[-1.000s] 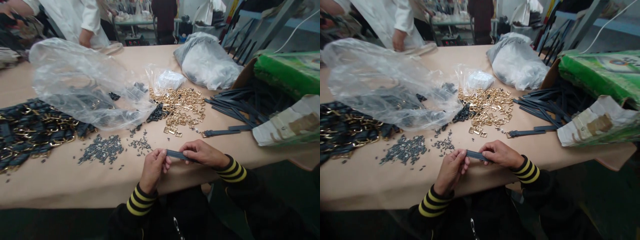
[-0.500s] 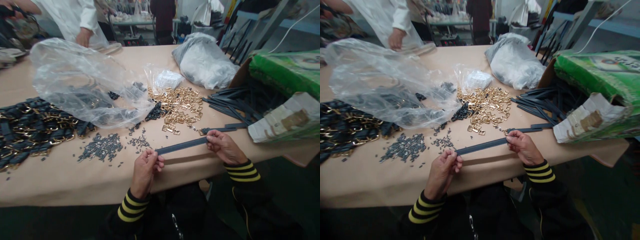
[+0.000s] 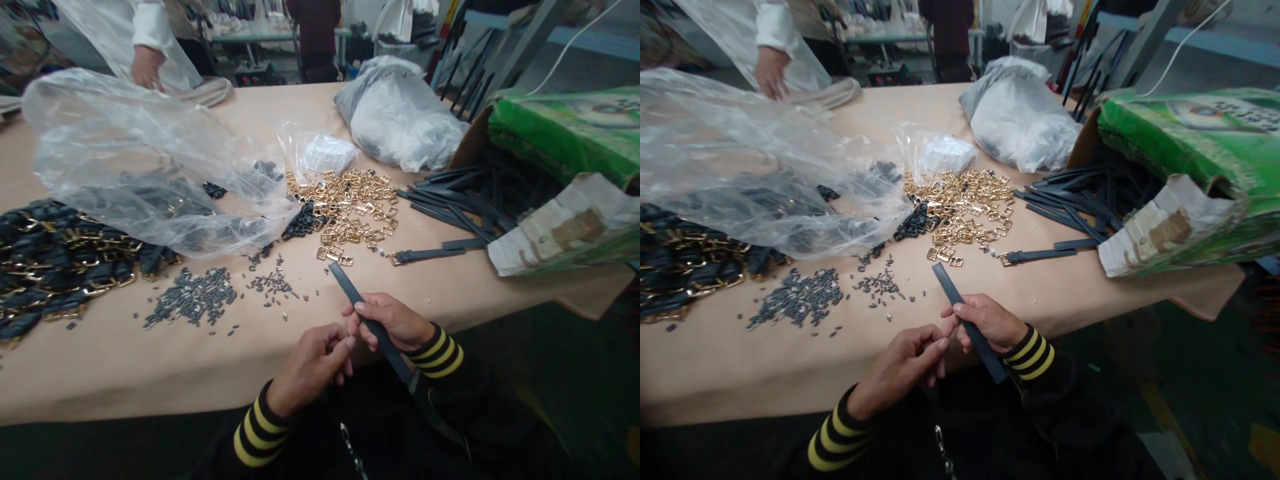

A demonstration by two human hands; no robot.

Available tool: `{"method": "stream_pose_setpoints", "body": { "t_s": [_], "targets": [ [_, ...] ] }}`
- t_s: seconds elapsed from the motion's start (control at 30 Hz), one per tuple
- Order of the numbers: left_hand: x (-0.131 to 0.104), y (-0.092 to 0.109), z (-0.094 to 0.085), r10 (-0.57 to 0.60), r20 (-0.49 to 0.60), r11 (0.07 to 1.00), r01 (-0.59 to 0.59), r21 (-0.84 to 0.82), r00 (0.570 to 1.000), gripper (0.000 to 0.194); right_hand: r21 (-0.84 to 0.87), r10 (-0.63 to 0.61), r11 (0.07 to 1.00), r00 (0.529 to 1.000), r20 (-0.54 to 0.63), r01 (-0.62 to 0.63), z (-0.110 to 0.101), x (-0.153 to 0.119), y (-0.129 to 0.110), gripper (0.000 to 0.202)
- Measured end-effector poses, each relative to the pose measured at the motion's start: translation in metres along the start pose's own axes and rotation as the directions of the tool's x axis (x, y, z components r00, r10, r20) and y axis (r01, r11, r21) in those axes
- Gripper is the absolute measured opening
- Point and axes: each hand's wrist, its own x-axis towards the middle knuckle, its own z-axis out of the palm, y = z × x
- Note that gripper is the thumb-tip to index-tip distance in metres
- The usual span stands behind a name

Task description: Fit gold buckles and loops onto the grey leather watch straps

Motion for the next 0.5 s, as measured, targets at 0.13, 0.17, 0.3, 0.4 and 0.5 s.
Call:
{"method": "stream_pose_setpoints", "body": {
  "t_s": [0.13, 0.17, 0.3, 0.4, 0.5],
  "targets": [
    [0.005, 0.005, -0.015, 0.018, -0.025, 0.993, -0.021, -0.119, 1.000, 0.024, -0.027, 0.004, 1.000, 1.000, -0.004, -0.004, -0.003, 0.000, -0.005, 0.026],
    [0.008, 0.005, -0.017, 0.020, -0.048, 0.989, -0.027, -0.146, 0.999, 0.025, -0.032, 0.012, 0.999, 1.000, 0.002, -0.012, -0.002, 0.000, -0.005, 0.027],
    [0.023, 0.001, -0.028, 0.029, -0.274, 0.956, -0.107, -0.274, 0.961, 0.030, -0.032, 0.089, 0.996, 0.994, 0.067, -0.087, 0.000, 0.001, 0.000, 0.029],
    [0.034, -0.002, -0.036, 0.005, -0.374, 0.908, -0.161, -0.388, 0.928, 0.027, -0.034, 0.124, 0.992, 0.987, 0.098, -0.121, 0.000, 0.002, 0.005, 0.029],
    [0.040, -0.004, -0.038, -0.026, -0.380, 0.874, -0.163, -0.458, 0.925, 0.024, -0.041, 0.138, 0.990, 0.984, 0.116, -0.134, -0.001, 0.004, 0.007, 0.029]
  ]
}}
